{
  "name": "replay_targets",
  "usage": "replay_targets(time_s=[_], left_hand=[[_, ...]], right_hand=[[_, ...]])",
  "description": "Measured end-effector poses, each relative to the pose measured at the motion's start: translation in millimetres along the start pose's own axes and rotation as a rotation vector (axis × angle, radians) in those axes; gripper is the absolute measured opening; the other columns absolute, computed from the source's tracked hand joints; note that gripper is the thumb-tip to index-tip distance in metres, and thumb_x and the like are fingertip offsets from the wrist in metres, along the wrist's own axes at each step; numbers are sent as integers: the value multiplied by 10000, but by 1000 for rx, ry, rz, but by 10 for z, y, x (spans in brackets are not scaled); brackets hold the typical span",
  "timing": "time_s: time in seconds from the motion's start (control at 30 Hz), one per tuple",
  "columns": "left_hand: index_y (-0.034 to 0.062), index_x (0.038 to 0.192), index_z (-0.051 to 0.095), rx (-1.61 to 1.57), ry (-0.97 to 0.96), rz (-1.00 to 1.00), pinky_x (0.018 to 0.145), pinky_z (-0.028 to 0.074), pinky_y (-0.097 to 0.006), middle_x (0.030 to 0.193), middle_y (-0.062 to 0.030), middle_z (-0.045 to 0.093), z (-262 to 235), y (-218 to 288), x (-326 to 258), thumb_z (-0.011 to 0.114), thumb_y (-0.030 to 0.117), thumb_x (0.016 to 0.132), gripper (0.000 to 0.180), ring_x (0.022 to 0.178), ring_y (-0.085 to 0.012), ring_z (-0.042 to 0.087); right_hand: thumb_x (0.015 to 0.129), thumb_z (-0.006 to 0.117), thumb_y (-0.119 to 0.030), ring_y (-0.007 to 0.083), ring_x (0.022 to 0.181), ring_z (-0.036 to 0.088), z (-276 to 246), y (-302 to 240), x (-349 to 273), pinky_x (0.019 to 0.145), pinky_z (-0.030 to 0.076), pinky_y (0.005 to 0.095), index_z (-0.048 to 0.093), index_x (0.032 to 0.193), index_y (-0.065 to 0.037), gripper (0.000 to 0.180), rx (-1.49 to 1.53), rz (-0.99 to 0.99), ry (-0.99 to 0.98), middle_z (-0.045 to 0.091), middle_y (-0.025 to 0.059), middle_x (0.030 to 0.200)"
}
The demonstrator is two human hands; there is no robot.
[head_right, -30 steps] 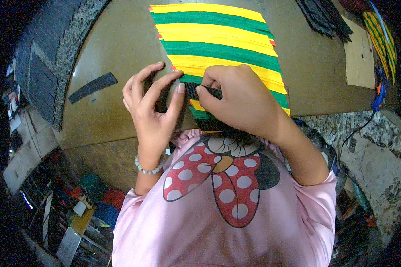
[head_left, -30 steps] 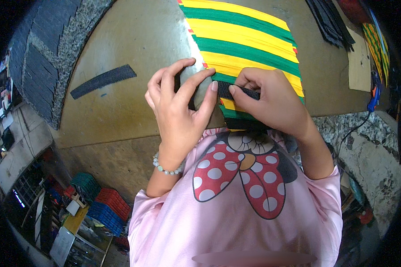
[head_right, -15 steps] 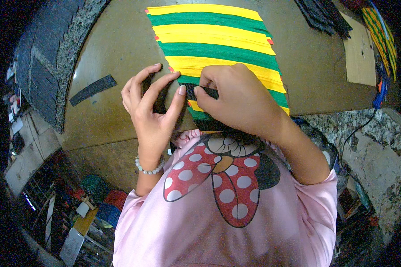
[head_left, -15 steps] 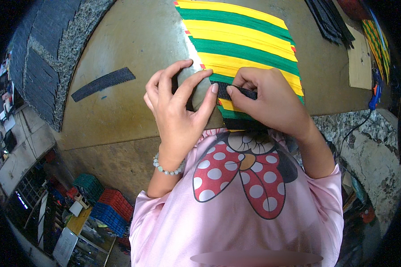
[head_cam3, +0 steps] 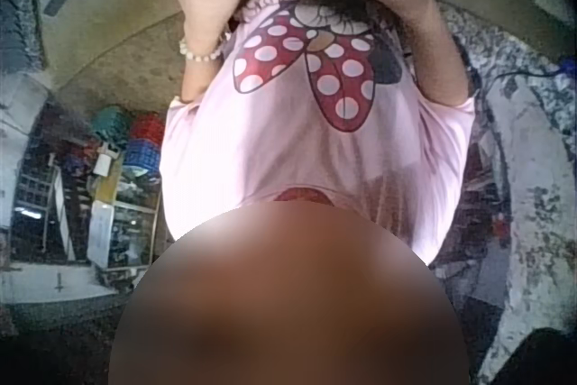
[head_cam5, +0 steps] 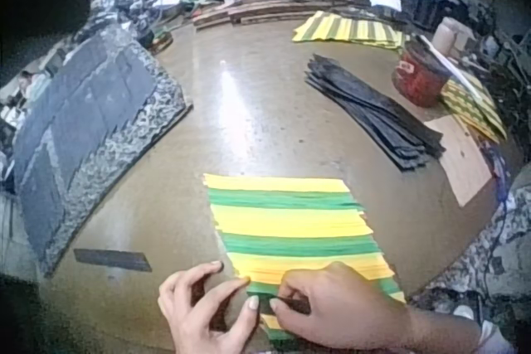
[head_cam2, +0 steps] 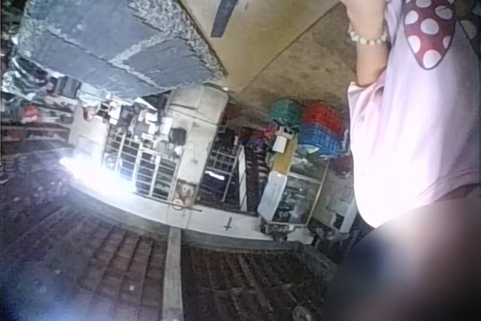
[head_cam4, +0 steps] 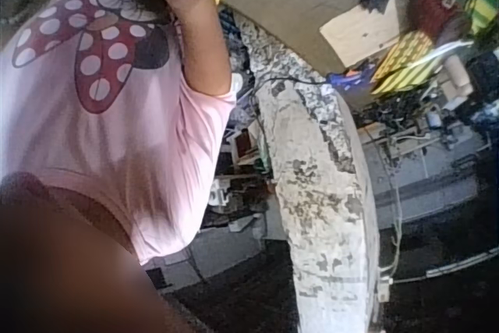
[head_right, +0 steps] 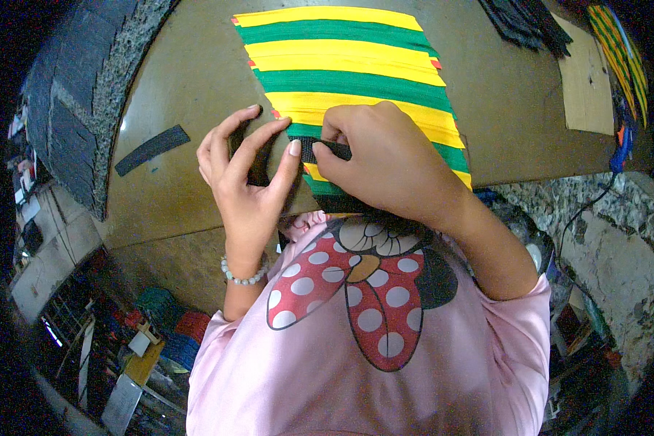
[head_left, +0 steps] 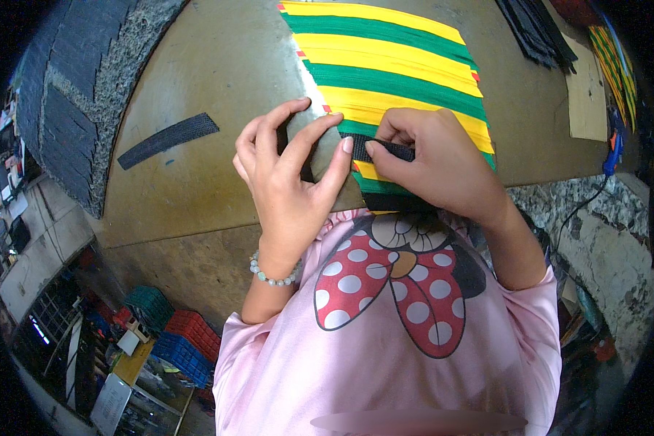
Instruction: The person aligns and presses black fabric strips onto a stack of green and yellow striped fabric pieces on a work table. They repeatedly pick up black strips, position them along the edges, and smooth them down by hand. The person flips the stack to show the patterned side and continues attaching strips.
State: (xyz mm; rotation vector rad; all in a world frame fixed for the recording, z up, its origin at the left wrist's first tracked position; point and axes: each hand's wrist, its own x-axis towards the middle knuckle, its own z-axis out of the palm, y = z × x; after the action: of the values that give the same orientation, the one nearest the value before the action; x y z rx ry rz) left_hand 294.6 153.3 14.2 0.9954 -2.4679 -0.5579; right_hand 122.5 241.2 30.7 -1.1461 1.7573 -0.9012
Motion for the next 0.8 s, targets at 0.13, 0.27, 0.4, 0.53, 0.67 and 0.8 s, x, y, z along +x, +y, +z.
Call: replay_targets(time_s=[0.13, 0.27, 0.4, 0.53, 0.67, 0.8], left_hand=[[208, 1037, 750, 3, 1, 2, 990, 328, -427, 1246, -6, 589, 8, -8, 4, 791, 240, 741, 300, 1162, -280, 459], [198, 1030, 740, 13, -5, 8, 993, 326, -436, 1248, -17, 583, 6, 14, 14, 789, 244, 745, 293, 1168, -285, 457], [193, 1006, 733, 10, 3, 8, 999, 316, -440, 1252, -30, 577, 11, 47, 27, 768, 226, 767, 243, 1191, -291, 442], [221, 955, 741, -37, -42, 109, 1006, 294, -443, 1264, -29, 575, 3, 35, 64, 736, 164, 779, 186, 1204, -301, 428], [257, 873, 756, -89, -137, 215, 1005, 279, -441, 1236, 11, 600, -16, 1, 94, 708, 103, 769, 192, 1198, -303, 429], [230, 876, 788, -61, -158, 255, 1032, 311, -439, 1208, -31, 640, -16, 9, 99, 697, 37, 698, 278, 1174, -316, 455]], right_hand=[[861, 686, -131, 86, 575, 505, 19, 33, 13, 539, 408, 284, 627, 810, 47, 195, 9, -20, 7, 586, 84, 632], [857, 720, -181, 115, 556, 533, -19, -40, -15, 526, 406, 283, 635, 813, 35, 237, -115, -43, 52, 597, 100, 630], [847, 733, -266, 296, 622, 623, -235, -138, -268, 561, 466, 380, 653, 809, 6, 286, -364, 47, 159, 635, 172, 681], [863, 716, -310, 375, 637, 651, -362, -22, -480, 574, 489, 441, 650, 808, -33, 291, -325, 209, 162, 644, 189, 691], [874, 705, -313, 368, 643, 651, -306, 173, -556, 570, 482, 444, 641, 834, -44, 280, -276, 124, 256, 650, 172, 704], [878, 699, -309, 353, 642, 652, -281, 228, -598, 567, 485, 435, 639, 849, -62, 255, -304, 121, 256, 654, 157, 716]])
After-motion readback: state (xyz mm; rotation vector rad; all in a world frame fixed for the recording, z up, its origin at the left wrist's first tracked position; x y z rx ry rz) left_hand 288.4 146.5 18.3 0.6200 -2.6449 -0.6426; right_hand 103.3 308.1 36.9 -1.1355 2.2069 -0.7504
